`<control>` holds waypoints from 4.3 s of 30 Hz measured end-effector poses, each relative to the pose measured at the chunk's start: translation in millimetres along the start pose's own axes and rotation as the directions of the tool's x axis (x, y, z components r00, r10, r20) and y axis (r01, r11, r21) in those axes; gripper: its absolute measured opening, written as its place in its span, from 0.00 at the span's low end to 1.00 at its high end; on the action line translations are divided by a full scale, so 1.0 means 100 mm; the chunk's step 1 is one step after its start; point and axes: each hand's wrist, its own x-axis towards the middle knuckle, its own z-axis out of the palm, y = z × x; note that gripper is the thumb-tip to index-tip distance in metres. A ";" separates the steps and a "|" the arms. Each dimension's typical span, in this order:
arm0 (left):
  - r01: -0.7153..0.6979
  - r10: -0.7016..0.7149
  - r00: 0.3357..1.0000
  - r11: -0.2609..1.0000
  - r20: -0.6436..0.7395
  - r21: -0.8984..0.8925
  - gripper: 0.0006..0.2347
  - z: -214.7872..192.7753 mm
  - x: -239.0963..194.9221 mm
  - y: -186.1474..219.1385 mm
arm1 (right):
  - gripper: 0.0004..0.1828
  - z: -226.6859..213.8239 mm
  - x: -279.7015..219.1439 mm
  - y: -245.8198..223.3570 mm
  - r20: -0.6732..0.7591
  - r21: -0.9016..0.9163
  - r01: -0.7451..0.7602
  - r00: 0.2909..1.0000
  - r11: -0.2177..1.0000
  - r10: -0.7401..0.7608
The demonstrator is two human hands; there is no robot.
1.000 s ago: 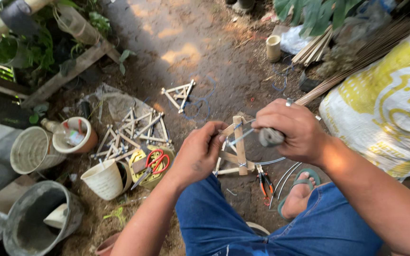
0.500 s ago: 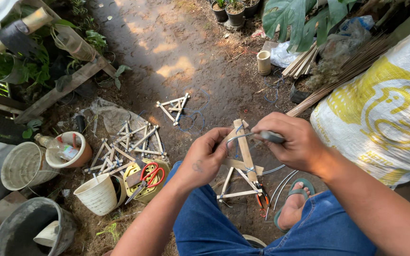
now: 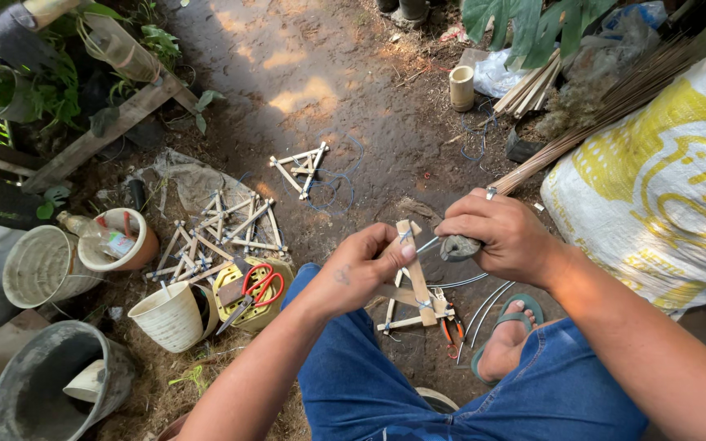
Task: The person assembles small triangular wooden structures by hand, using pliers to bend and secure metal wire around the joints. They repeatedly adjust the wire and reposition the wooden pieces to form stable frames.
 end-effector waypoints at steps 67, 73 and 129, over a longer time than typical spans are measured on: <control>0.010 -0.003 1.000 0.885 0.017 -0.465 0.17 -0.01 -0.44 -1.40 | 0.20 1.20 -0.73 -0.80 0.831 0.360 -0.929 0.363 0.091 0.422; 0.010 0.006 0.999 0.867 0.031 -0.498 0.16 -0.02 -0.43 -1.44 | 0.14 1.23 -0.75 -0.80 0.773 0.356 -0.910 0.415 0.213 0.481; 0.316 -0.314 0.942 0.949 -0.117 0.004 0.10 -0.30 -0.86 -1.19 | 0.11 1.69 -0.88 -0.70 0.592 0.001 -0.555 0.671 0.832 0.447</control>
